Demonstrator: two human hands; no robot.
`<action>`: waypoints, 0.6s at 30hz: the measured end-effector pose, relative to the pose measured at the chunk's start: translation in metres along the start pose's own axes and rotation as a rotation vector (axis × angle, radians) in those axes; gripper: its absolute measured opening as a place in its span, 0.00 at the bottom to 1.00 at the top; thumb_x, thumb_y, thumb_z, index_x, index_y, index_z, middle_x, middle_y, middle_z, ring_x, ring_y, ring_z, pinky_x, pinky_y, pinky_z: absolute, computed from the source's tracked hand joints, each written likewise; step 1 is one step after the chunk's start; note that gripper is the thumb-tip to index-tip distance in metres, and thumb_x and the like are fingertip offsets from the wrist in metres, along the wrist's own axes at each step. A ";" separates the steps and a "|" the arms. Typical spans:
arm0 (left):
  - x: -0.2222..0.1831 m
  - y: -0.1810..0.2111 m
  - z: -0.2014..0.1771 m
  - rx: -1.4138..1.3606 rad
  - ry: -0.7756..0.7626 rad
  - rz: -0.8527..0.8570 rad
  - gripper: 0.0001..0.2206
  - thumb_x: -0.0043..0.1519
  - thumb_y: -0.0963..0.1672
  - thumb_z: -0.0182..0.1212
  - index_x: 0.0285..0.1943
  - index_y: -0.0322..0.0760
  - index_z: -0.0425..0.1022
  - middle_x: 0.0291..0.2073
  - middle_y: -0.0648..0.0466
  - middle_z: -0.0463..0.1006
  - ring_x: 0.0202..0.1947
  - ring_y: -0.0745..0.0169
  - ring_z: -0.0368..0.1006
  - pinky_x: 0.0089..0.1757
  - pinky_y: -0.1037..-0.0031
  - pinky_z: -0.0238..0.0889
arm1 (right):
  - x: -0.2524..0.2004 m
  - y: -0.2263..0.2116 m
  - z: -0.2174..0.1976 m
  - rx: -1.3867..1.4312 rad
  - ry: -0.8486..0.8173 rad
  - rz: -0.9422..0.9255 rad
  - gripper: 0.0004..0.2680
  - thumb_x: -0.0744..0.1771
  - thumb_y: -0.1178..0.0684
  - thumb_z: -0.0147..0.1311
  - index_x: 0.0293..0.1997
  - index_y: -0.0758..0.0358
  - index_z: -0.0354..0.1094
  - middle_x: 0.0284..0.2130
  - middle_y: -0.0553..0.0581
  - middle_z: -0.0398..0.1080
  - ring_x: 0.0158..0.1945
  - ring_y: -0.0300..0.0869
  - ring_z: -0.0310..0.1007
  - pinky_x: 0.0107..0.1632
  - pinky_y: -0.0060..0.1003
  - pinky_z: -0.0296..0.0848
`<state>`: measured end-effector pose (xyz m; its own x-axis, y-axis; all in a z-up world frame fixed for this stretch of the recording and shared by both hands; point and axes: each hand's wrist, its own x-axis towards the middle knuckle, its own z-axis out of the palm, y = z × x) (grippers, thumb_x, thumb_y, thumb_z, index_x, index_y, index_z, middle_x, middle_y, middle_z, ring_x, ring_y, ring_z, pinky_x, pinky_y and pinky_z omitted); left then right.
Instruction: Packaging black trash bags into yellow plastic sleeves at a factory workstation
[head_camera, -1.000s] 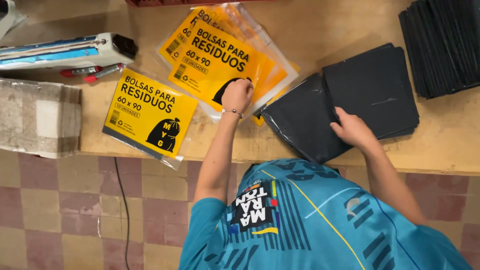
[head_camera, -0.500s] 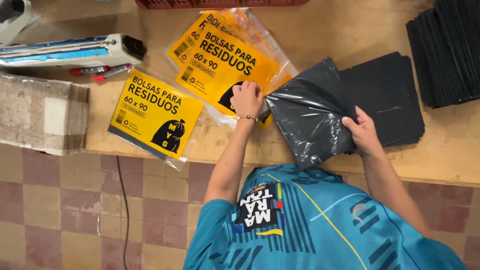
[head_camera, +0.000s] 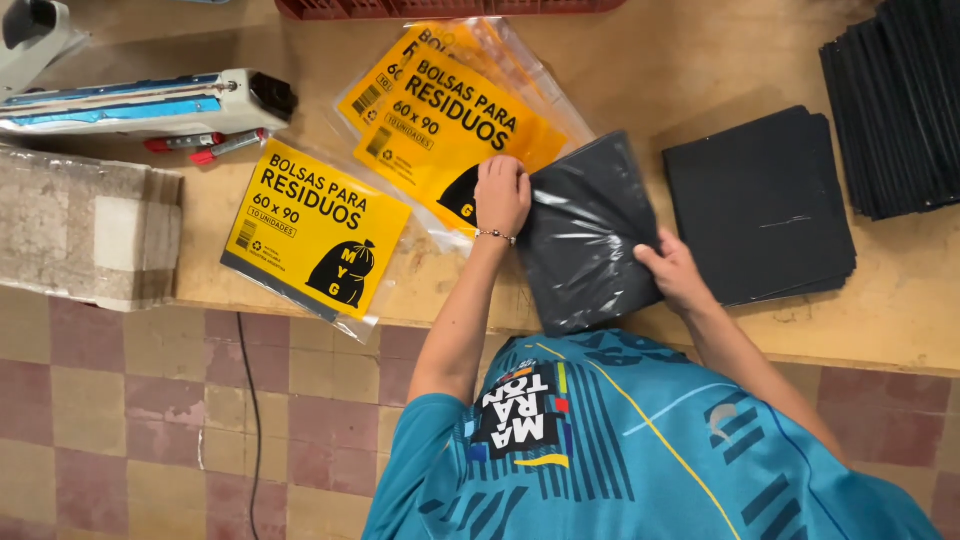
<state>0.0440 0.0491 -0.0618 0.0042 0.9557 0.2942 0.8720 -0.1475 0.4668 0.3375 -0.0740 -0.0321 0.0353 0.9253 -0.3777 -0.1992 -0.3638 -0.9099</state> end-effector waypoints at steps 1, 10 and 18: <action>0.001 0.001 -0.003 -0.082 -0.036 0.006 0.06 0.60 0.45 0.58 0.42 0.43 0.68 0.41 0.54 0.71 0.56 0.52 0.67 0.54 0.65 0.67 | 0.003 0.004 0.006 -0.023 -0.058 0.004 0.13 0.68 0.60 0.55 0.60 0.56 0.69 0.40 0.55 0.74 0.38 0.38 0.76 0.37 0.34 0.80; 0.008 -0.011 -0.036 -0.148 -0.256 -0.012 0.25 0.60 0.46 0.67 0.63 0.34 0.64 0.56 0.45 0.70 0.65 0.46 0.63 0.66 0.61 0.56 | 0.007 0.006 0.005 -0.098 -0.164 -0.002 0.13 0.69 0.59 0.54 0.62 0.58 0.67 0.45 0.56 0.75 0.44 0.39 0.74 0.46 0.38 0.77; -0.009 -0.039 -0.021 -0.073 -0.191 0.108 0.07 0.60 0.44 0.65 0.40 0.44 0.69 0.49 0.57 0.75 0.62 0.54 0.67 0.58 0.69 0.66 | -0.022 -0.032 -0.002 -0.040 -0.010 0.001 0.10 0.70 0.60 0.51 0.59 0.59 0.67 0.37 0.59 0.74 0.36 0.41 0.77 0.34 0.37 0.79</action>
<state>-0.0001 0.0406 -0.0656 0.1942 0.9633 0.1853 0.8240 -0.2626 0.5020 0.3446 -0.0831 0.0050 0.0250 0.9259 -0.3770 -0.1601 -0.3686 -0.9157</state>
